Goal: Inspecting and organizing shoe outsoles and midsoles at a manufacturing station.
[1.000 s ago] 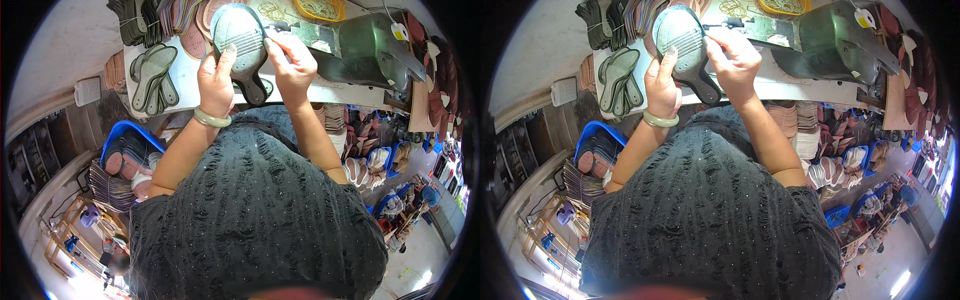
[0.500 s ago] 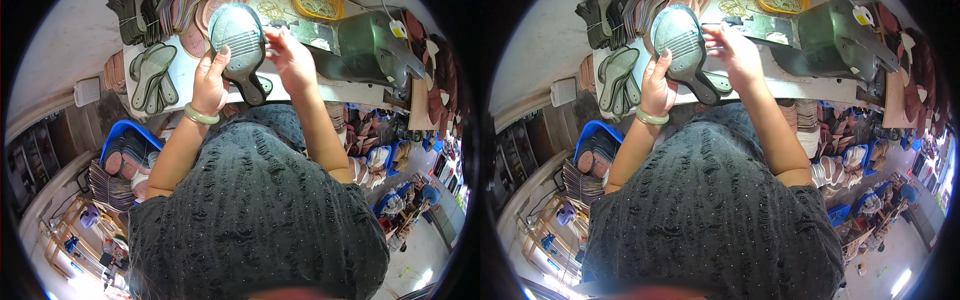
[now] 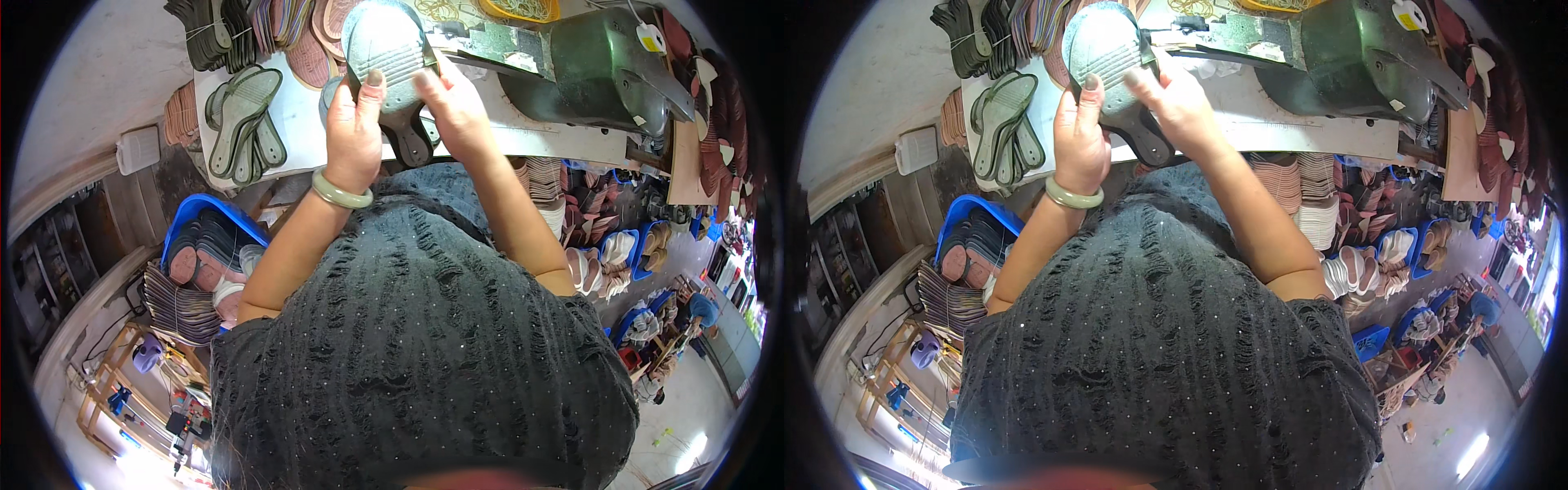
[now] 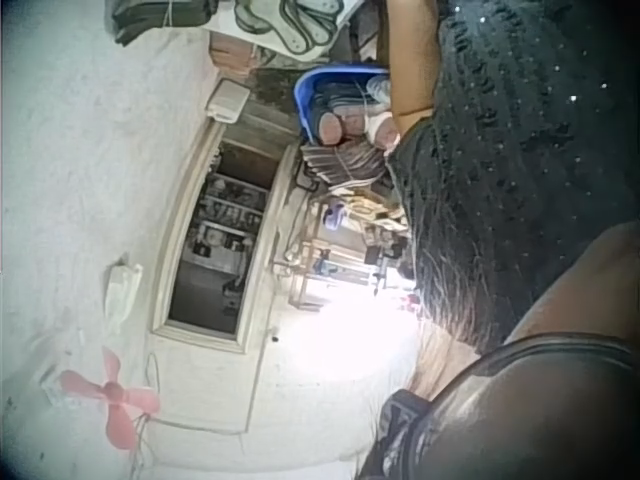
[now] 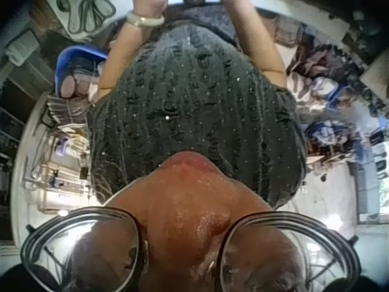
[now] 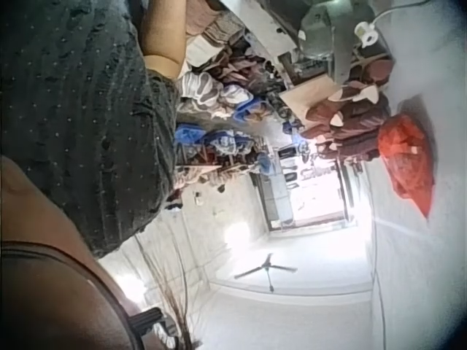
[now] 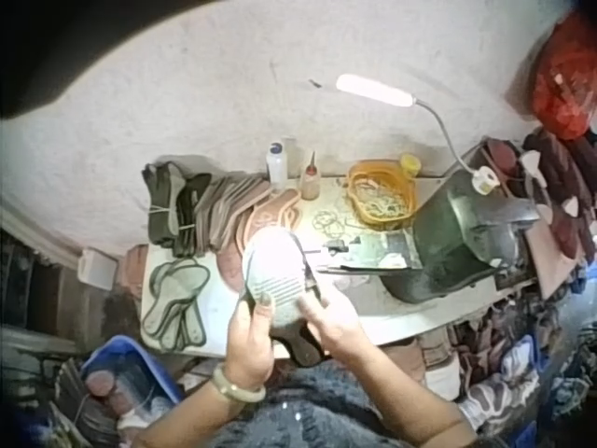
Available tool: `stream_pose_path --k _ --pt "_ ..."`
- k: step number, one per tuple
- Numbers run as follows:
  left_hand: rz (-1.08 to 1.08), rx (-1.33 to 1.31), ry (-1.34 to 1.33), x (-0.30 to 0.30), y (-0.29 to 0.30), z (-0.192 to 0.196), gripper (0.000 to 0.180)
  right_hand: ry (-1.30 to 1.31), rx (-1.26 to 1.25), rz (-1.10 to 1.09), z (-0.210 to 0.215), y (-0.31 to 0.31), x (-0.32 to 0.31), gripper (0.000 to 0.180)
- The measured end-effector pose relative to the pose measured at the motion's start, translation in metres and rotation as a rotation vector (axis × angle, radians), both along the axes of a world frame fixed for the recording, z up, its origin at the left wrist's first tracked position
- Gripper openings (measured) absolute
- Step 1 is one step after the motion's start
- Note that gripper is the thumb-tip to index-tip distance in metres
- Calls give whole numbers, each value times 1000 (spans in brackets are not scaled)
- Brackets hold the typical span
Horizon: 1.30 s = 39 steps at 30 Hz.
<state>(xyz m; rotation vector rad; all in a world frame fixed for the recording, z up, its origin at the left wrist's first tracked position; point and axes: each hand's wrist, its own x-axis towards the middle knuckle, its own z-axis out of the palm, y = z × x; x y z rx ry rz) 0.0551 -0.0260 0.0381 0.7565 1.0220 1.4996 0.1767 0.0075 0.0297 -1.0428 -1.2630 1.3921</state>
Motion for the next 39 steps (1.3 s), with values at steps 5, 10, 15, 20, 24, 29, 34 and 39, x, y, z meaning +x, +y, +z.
stream_pose_path --k 5,10,15,20,24,29,34,39 --pt "-182 -133 579 -21 6 -15 33 -6 93 -126 -19 6 5 26" --pt "-295 -84 433 -29 16 -14 42 8 -149 -52 -34 -3 18 20" --pt "-880 -52 660 -70 70 -9 41 600 -566 61 -29 22 54 28" --pt "-1023 80 807 -59 122 0 19 125 -558 361 -52 10 70 26" --pt "-1043 246 1132 -47 168 -22 28 224 -590 154 -63 -2 41 28" --pt "-1484 -153 453 -25 197 -8 44 260 -627 -87 -70 -5 20 30" --pt "-1472 123 991 -18 220 3 51 200 -615 -107 -60 11 22 33" --pt "-1469 132 1056 -27 231 4 44 303 -603 44 -64 29 27 31"
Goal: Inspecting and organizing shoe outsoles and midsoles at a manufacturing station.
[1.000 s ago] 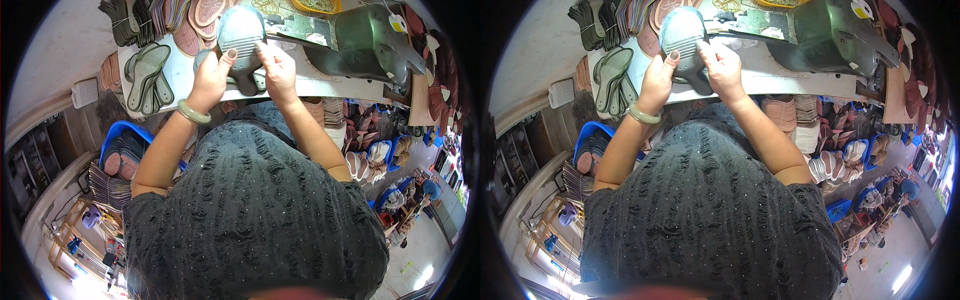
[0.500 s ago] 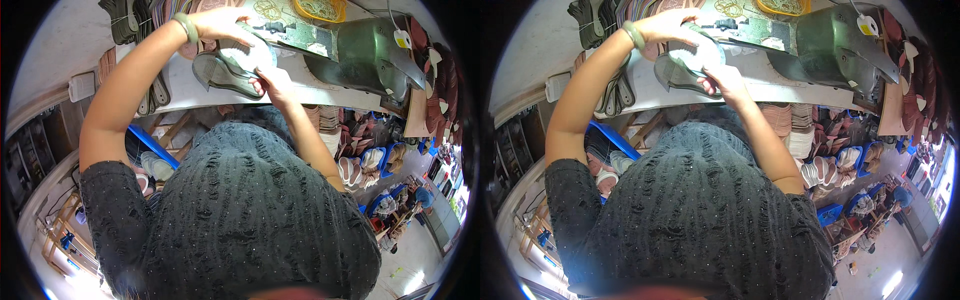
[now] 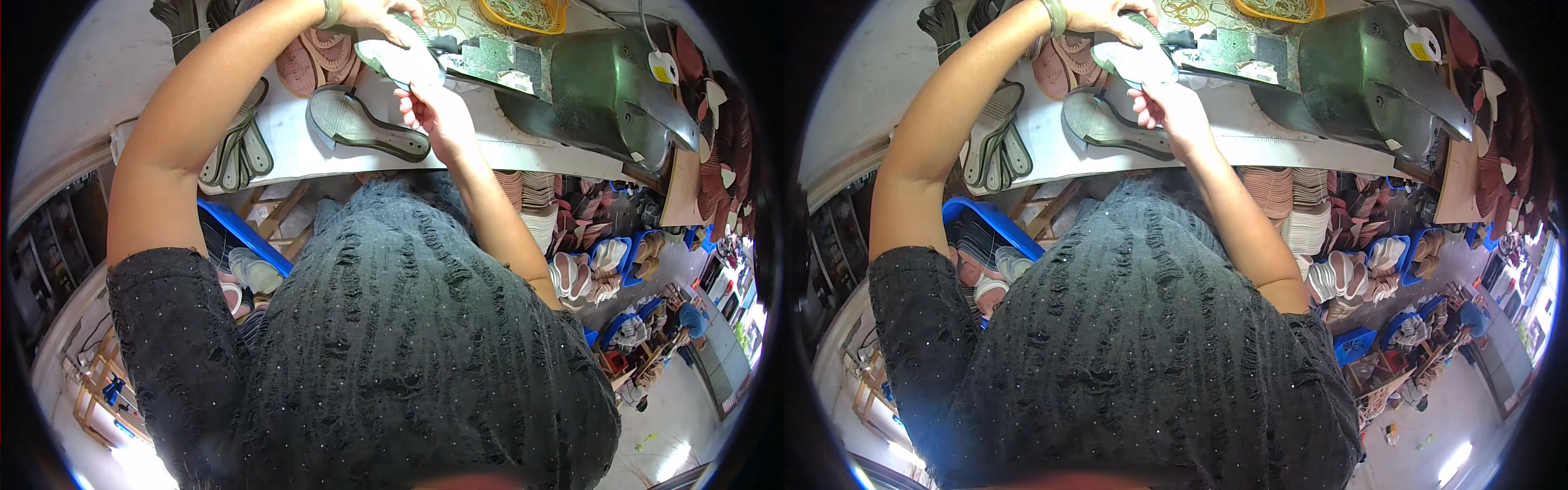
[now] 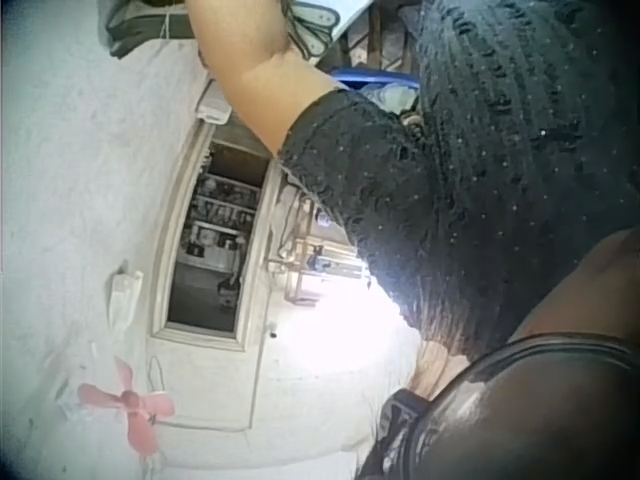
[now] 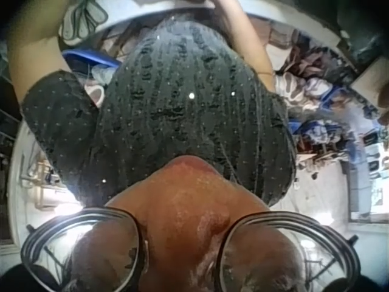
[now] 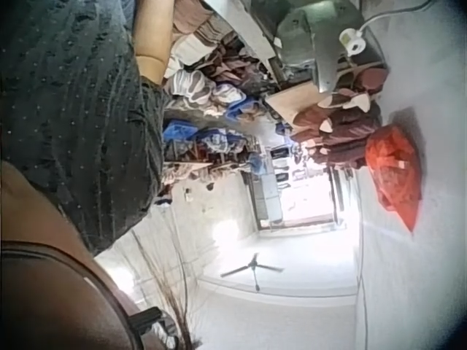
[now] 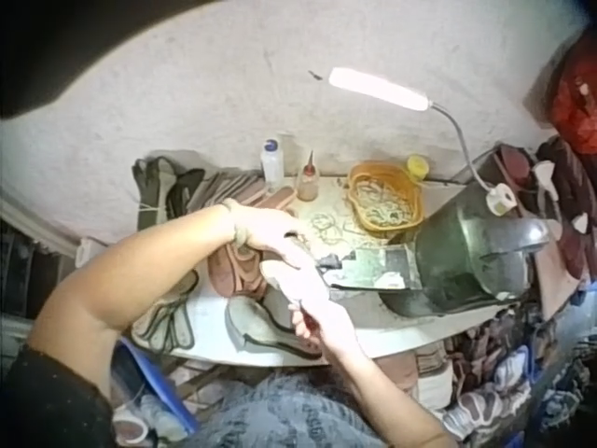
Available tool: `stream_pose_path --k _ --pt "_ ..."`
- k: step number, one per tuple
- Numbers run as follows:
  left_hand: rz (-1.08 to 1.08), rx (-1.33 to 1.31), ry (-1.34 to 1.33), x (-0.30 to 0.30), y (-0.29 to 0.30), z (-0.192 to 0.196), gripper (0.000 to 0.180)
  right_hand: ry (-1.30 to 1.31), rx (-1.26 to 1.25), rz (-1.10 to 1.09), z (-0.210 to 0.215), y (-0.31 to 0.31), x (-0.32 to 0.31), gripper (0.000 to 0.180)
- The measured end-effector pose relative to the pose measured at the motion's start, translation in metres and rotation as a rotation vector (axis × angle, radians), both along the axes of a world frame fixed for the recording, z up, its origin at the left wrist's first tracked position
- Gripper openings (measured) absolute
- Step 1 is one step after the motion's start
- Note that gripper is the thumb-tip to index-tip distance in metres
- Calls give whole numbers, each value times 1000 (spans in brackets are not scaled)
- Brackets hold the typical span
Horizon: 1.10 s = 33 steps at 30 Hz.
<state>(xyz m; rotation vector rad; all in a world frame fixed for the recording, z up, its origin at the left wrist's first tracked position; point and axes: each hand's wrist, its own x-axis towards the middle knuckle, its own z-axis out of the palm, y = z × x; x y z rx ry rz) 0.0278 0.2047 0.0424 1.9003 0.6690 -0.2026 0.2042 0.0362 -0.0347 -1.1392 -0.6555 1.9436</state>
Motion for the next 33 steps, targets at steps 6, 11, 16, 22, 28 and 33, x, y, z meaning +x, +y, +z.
stream_pose_path --k 6,11,16,22,28,33 --pt "-38 2 -144 -11 -5 8 42 -141 59 11 2 16 -5 30" --pt "132 11 -20 -20 -21 10 42 -181 114 -9 8 24 -4 29" --pt "405 60 -112 -27 -49 -16 46 -258 185 -6 7 28 1 35" --pt "729 161 -174 -23 -93 -57 50 -353 253 30 6 10 -4 37" --pt "896 439 -119 -9 -108 -82 50 -329 268 135 -27 -29 -27 24" --pt "1050 355 -165 8 -114 -67 49 -400 311 89 -32 -25 -18 24"
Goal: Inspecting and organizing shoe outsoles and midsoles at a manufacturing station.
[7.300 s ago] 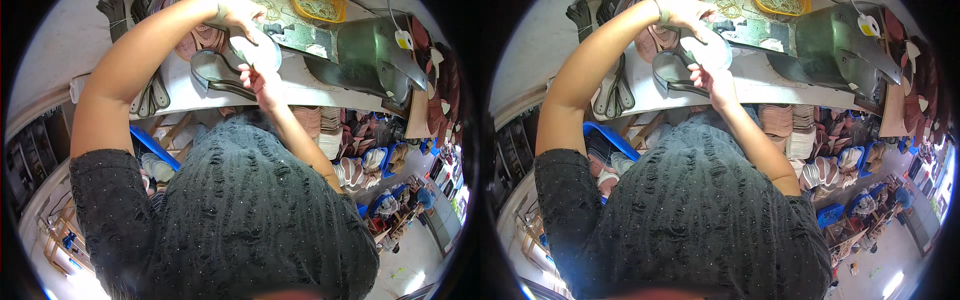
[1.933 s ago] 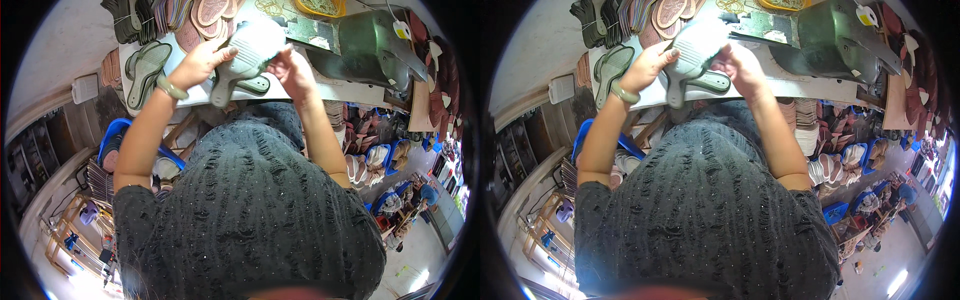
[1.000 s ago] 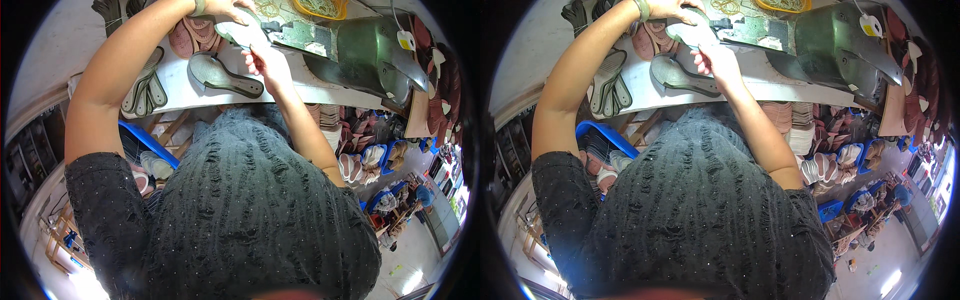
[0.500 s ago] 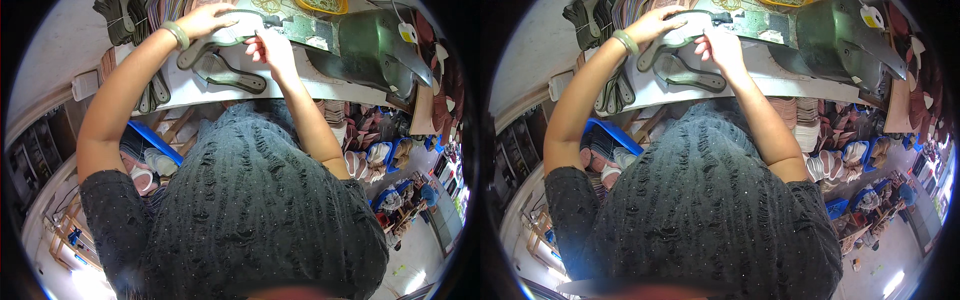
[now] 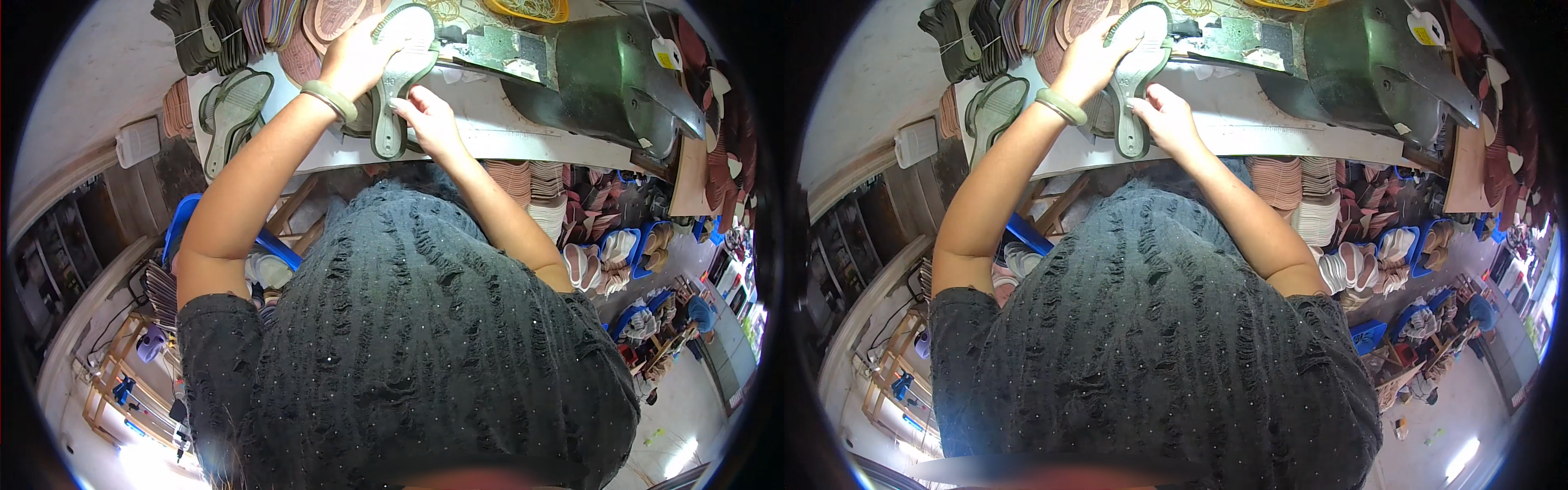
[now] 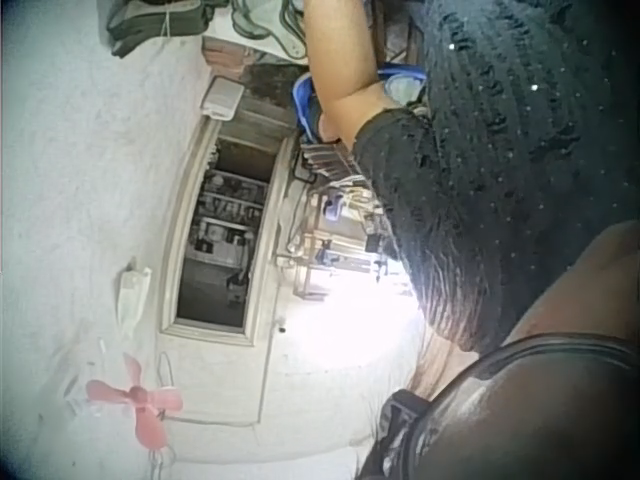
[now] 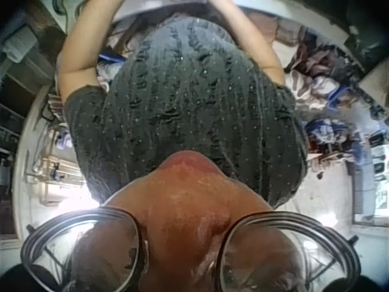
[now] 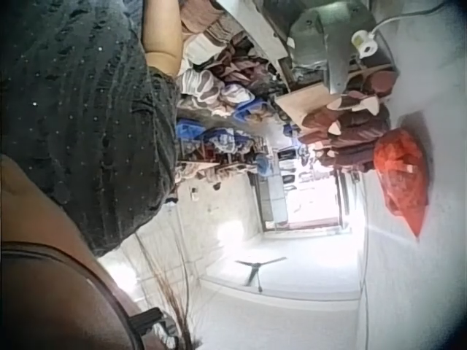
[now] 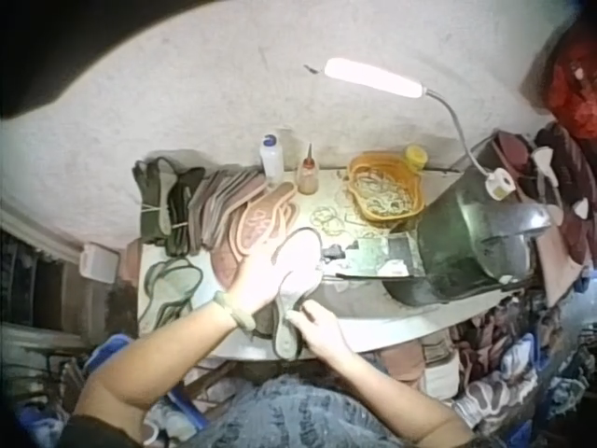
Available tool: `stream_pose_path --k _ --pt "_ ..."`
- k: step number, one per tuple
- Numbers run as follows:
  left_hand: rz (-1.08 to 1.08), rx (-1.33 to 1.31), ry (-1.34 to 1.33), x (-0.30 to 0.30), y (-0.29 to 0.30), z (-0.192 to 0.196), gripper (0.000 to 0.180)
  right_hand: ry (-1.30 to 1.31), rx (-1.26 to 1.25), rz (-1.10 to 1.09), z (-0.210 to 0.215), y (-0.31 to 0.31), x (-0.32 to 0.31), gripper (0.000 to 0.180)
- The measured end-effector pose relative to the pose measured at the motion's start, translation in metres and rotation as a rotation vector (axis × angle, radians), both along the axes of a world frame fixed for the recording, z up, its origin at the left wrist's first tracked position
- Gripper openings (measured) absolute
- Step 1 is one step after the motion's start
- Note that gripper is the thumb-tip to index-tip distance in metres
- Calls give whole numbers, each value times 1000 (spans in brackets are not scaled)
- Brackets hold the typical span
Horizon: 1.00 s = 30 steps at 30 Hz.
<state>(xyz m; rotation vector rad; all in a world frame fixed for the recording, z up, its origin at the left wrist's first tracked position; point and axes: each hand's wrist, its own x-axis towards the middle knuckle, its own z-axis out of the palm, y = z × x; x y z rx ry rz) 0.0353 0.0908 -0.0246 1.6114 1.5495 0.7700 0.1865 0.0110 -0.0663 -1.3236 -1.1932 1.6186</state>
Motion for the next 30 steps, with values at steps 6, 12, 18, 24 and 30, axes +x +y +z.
stream_pose_path --k 6,12,18,24,30 --pt "53 39 49 -2 3 0 48 -29 -21 0 -1 9 -7 23" --pt "236 69 -40 -39 -33 -11 57 84 -7 55 3 -3 -49 19" --pt "291 271 122 -58 -95 20 76 -141 75 348 -3 -11 -72 23" --pt "157 227 570 -197 -97 5 67 -908 627 514 -22 -14 -28 75" --pt "72 21 650 -239 -95 -42 84 -963 675 489 -52 -18 -11 74"
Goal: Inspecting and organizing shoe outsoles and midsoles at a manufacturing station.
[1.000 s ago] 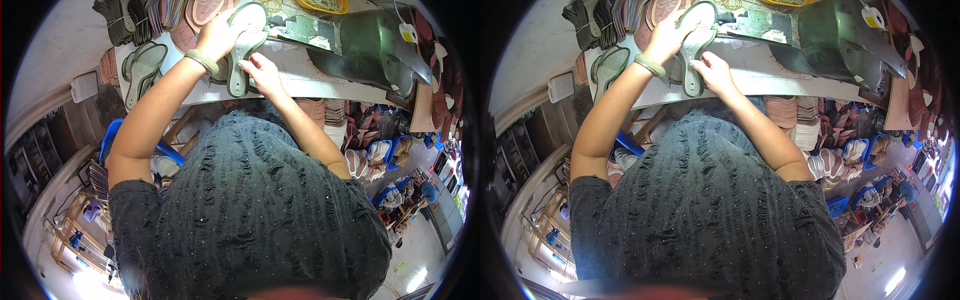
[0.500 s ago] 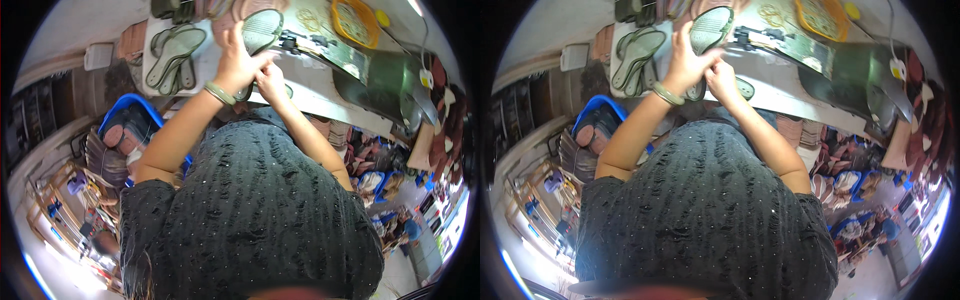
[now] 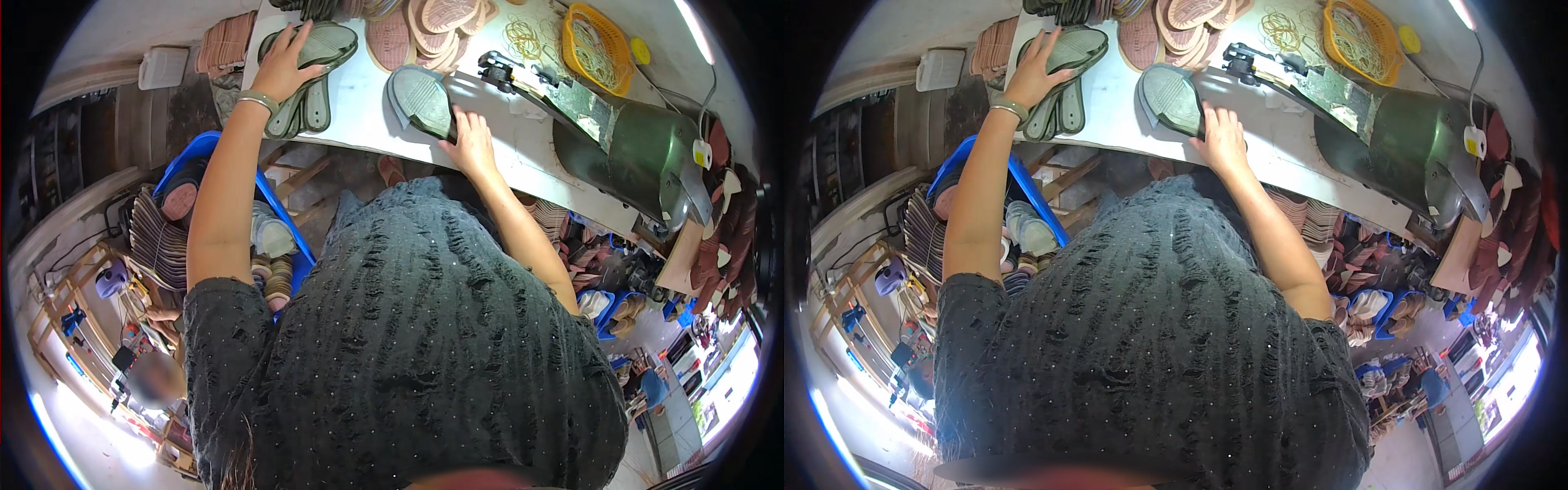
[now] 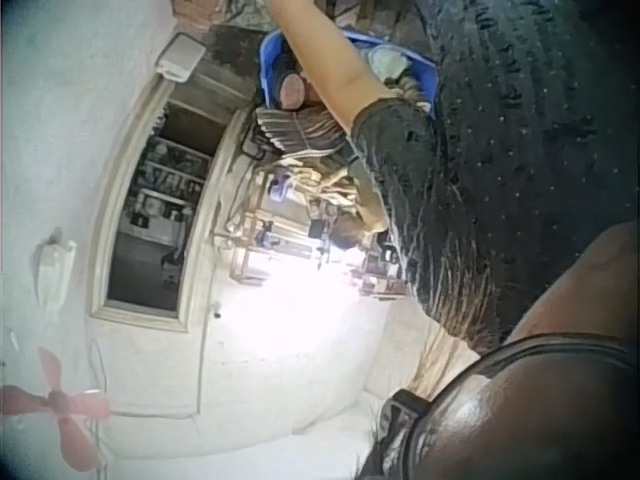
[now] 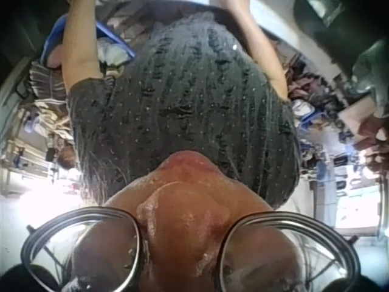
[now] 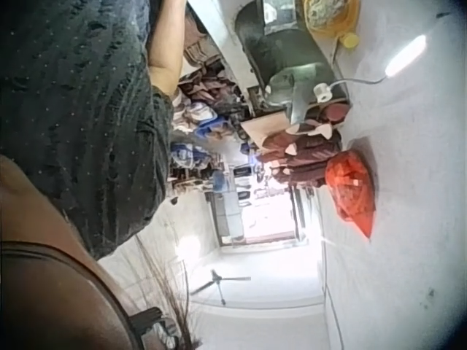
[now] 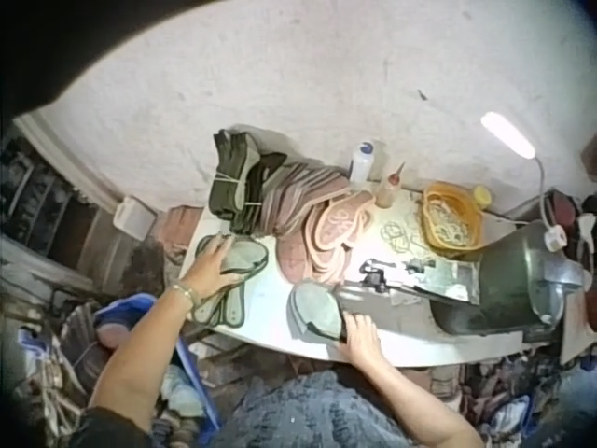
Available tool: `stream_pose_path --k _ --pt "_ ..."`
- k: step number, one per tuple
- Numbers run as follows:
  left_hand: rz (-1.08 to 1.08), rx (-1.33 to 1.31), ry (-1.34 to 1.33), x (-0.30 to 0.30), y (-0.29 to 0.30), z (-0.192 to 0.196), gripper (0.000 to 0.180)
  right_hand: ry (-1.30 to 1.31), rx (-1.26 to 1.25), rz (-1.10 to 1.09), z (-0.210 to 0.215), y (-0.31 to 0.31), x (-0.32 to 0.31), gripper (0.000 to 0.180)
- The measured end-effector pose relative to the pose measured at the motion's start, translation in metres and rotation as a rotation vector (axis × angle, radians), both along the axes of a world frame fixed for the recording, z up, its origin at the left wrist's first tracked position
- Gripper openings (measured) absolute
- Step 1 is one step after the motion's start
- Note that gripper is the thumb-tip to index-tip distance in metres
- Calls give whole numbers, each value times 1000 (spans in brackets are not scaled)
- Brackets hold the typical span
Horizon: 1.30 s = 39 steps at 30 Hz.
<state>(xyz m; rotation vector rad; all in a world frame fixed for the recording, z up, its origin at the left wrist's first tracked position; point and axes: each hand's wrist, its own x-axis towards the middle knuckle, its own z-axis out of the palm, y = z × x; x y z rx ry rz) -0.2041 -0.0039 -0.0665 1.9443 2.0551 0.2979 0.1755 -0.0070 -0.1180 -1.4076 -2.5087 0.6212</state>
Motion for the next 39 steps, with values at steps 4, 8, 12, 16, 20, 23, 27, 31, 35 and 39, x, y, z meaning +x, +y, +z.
stream_pose_path --k 4,8,12,16,20,23,27,31,35,39 --pt "35 148 76 11 -3 2 81 58 -16 35 -6 5 10 63" --pt "79 445 72 40 -9 7 78 -11 14 73 6 11 13 62" --pt "109 399 59 57 -20 1 74 51 -64 128 0 23 23 63" --pt "118 591 -85 64 -25 10 58 168 -67 97 19 28 18 63" --pt "380 117 -1237 112 -39 11 47 420 -270 -56 72 18 -14 61" --pt "335 48 -2210 168 -24 30 48 745 -303 -54 89 9 -38 66" --pt "420 -146 -2084 191 -25 77 49 831 -307 -67 104 -2 -46 66" --pt "368 -26 -2078 194 -29 103 49 704 -301 -122 140 -9 -48 64" --pt "275 348 -1281 198 -26 110 46 534 -129 -115 159 -9 -42 62" --pt "241 420 -1023 208 -25 110 37 479 -50 -110 156 -5 -30 59"
